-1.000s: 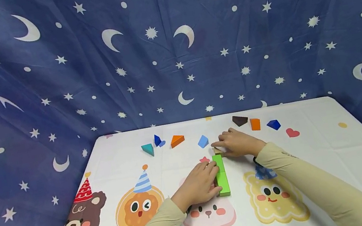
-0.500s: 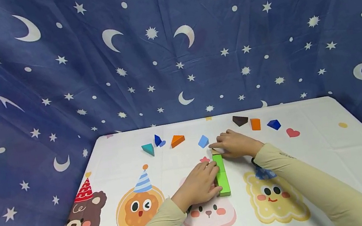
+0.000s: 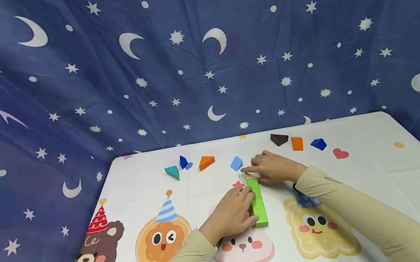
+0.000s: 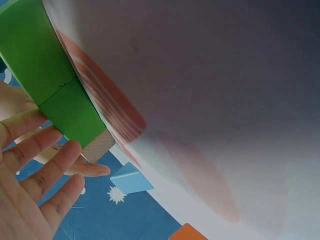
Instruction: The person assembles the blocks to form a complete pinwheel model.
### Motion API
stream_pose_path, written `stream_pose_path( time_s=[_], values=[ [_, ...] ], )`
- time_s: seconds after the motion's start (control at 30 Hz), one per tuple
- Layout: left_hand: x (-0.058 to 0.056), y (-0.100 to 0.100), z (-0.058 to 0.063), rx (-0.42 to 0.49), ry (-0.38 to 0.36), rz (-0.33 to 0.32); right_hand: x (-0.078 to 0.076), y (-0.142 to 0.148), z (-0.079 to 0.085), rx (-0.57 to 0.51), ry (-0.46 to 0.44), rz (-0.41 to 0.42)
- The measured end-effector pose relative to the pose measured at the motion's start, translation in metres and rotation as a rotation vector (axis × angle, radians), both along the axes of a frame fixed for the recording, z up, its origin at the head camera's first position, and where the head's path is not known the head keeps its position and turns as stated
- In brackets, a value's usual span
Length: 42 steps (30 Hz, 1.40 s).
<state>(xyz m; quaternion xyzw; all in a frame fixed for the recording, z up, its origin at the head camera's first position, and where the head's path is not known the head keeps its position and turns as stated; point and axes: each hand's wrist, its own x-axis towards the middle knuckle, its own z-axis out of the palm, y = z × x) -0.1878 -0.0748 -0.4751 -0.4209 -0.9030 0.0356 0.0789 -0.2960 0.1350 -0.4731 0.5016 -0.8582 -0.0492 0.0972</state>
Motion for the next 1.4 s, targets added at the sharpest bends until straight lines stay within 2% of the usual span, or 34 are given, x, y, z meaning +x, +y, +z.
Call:
stream_pose_path(
  time_s=[0.43, 0.87, 1.4],
  values=[
    [0.0005, -0.0005, -0.0010, 0.002, 0.000, 0.006, 0.0013, -0.0001, 0.0021, -0.001, -0.004, -0.006],
    [0.0012, -0.0012, -0.0002, 0.004, -0.013, 0.014, 0.0032, -0.0006, 0.0051, -0.013, 0.024, 0.021],
    [0.0011, -0.0010, -0.0005, -0.006, -0.014, 0.017, -0.0004, 0.0007, 0.0004, -0.017, 0.024, -0.023]
  ],
)
